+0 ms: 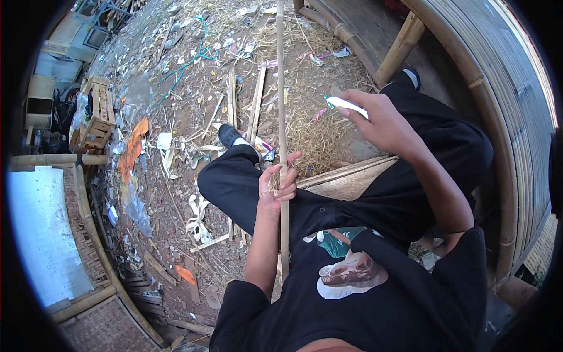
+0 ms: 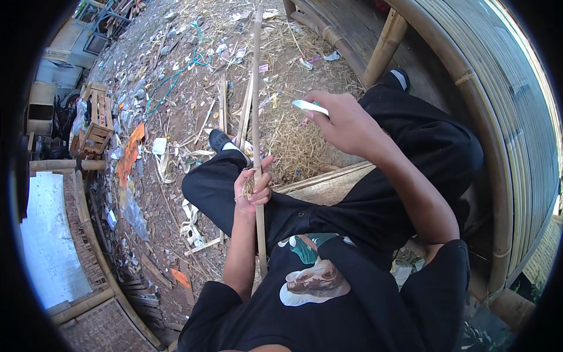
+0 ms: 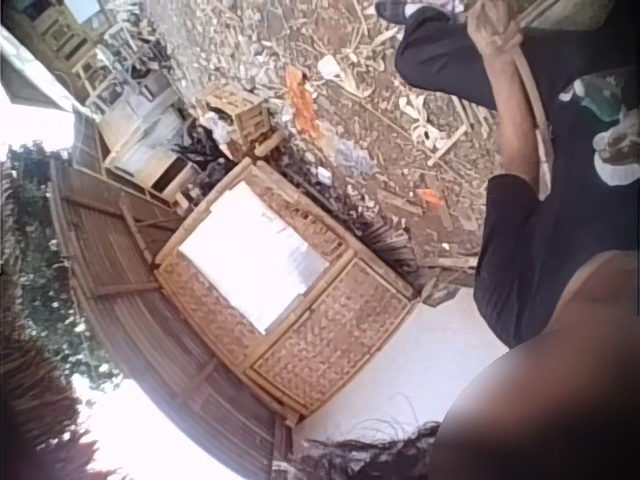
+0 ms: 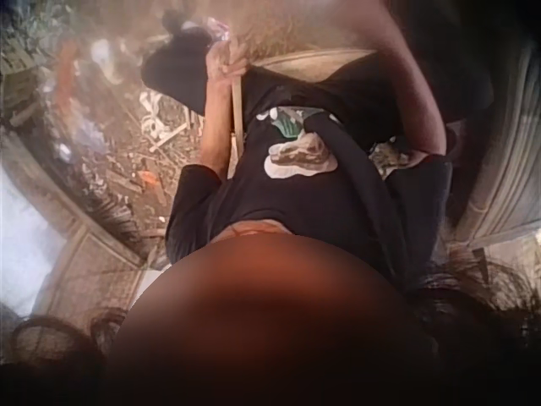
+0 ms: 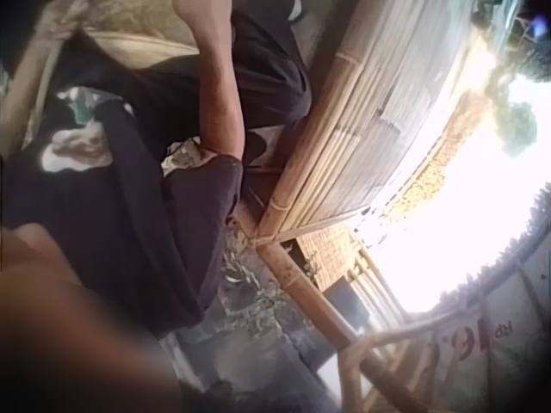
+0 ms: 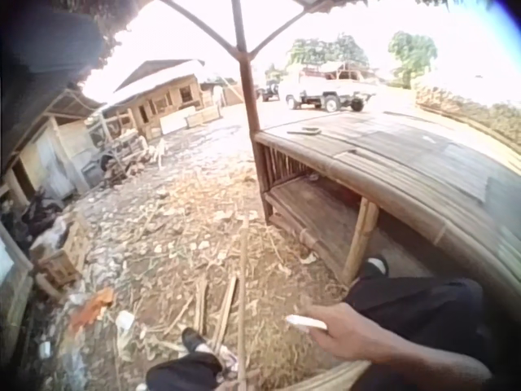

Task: The person scrapes a strip of bamboo using a small blade, pulling the tool along the length of the wood to remove outer fibers while holding the strip in their lap.

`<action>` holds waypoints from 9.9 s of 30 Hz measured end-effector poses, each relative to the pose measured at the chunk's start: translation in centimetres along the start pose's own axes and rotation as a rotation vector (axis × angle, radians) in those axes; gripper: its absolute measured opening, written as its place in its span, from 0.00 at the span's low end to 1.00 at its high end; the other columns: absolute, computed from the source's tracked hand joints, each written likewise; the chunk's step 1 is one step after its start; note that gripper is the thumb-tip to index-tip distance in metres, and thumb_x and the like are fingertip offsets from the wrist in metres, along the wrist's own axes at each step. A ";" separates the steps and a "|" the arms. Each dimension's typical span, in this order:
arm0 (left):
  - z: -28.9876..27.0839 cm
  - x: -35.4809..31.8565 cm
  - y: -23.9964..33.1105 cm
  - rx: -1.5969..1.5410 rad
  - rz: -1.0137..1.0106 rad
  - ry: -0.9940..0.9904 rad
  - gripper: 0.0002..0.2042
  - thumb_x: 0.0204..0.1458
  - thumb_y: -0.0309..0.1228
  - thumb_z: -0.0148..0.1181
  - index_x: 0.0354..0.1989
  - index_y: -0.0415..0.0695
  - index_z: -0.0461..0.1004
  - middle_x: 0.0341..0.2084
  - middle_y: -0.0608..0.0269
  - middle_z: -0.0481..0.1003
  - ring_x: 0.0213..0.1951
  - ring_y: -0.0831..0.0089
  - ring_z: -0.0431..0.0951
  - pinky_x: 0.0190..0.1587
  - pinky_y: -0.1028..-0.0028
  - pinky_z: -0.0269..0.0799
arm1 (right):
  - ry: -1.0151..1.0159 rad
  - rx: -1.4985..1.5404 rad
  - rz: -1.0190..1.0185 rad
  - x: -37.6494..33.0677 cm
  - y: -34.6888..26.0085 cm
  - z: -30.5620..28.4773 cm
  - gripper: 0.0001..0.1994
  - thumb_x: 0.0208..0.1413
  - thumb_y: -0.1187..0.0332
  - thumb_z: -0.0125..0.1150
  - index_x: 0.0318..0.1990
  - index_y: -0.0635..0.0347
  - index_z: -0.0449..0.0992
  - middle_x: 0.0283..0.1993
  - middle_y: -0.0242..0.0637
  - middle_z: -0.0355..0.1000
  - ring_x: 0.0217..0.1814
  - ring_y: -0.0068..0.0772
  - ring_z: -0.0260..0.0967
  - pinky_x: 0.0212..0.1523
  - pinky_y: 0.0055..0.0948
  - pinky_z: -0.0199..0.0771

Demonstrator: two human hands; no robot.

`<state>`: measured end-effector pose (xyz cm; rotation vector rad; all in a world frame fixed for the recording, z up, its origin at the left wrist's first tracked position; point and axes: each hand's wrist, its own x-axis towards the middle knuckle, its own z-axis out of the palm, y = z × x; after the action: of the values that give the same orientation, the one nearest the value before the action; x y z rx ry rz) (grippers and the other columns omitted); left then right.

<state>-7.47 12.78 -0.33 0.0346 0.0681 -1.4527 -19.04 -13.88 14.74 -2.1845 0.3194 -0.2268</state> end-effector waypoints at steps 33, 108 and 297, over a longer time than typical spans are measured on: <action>2.6 7.6 2.7 0.539 -0.176 0.565 0.13 0.61 0.38 0.45 0.42 0.41 0.69 0.11 0.71 0.55 0.05 0.85 0.50 0.04 0.84 0.44 | 0.355 0.375 0.436 8.8 13.1 12.3 0.14 0.61 0.72 0.51 0.52 0.50 0.78 0.33 0.32 0.78 0.29 0.17 0.72 0.33 0.22 0.72; 0.4 5.6 2.5 1.368 0.027 0.719 0.14 0.60 0.41 0.49 0.36 0.42 0.74 0.14 0.73 0.62 0.13 0.86 0.57 0.14 0.80 0.50 | 0.316 0.449 0.296 8.1 13.1 14.0 0.04 0.62 0.70 0.52 0.38 0.59 0.67 0.22 0.33 0.67 0.23 0.18 0.61 0.24 0.23 0.61; -0.9 8.5 3.4 1.426 0.317 0.716 0.27 0.46 0.28 0.58 0.58 0.34 0.68 0.13 0.64 0.71 0.12 0.80 0.68 0.17 0.75 0.64 | 0.244 0.003 -0.037 13.6 10.8 14.5 0.20 0.56 0.79 0.49 0.54 0.47 0.76 0.29 0.51 0.74 0.23 0.26 0.71 0.29 0.28 0.69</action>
<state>-3.08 4.80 -1.83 1.6389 -0.3840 -0.8513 -3.67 -13.23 -1.90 -2.1637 0.4139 -0.5158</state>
